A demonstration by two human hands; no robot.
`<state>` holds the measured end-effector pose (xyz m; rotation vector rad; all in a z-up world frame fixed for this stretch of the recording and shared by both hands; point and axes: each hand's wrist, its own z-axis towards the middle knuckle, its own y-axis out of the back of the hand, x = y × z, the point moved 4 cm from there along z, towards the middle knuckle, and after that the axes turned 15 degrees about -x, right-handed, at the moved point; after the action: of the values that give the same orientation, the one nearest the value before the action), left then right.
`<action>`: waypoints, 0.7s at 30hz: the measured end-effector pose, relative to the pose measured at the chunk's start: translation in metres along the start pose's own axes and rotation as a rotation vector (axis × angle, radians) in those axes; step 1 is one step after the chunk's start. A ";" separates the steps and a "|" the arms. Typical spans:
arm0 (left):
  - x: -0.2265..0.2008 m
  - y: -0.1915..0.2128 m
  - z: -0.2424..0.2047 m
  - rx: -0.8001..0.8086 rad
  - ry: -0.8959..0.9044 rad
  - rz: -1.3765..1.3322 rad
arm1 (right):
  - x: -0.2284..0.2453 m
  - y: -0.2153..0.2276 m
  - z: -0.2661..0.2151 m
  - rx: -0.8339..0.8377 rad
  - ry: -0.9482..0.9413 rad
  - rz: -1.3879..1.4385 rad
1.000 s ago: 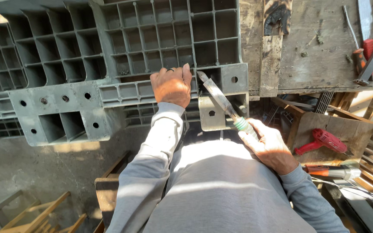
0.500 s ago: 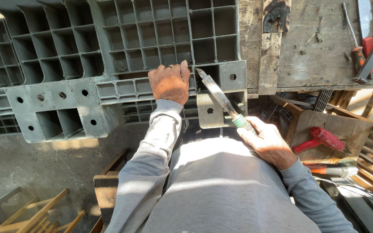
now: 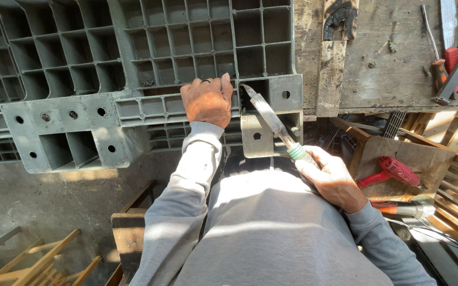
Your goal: The person uses a heated metal tool to scrape and remove material from the surface of a large gray plastic pallet. The person holds the pallet steady with one hand while moving the tool along the grid lines, producing visible smoke.
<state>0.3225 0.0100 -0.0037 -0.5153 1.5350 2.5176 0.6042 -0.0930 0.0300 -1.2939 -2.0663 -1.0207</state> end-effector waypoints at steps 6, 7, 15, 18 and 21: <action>0.000 0.000 -0.001 0.007 -0.023 -0.012 | 0.004 0.000 0.000 -0.005 0.101 -0.022; 0.000 -0.001 -0.001 0.007 -0.029 -0.003 | 0.005 0.000 0.001 -0.005 0.100 -0.028; 0.000 0.001 -0.001 -0.036 -0.013 0.000 | 0.012 0.005 0.006 0.016 0.041 -0.127; -0.001 0.000 0.000 0.008 0.009 0.013 | 0.015 0.008 0.009 0.031 0.075 -0.135; -0.003 0.000 0.001 0.001 -0.007 0.047 | 0.014 0.011 0.012 0.074 0.036 -0.144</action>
<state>0.3247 0.0108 -0.0022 -0.4756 1.5638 2.5500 0.6077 -0.0731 0.0362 -1.0954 -2.1744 -1.0105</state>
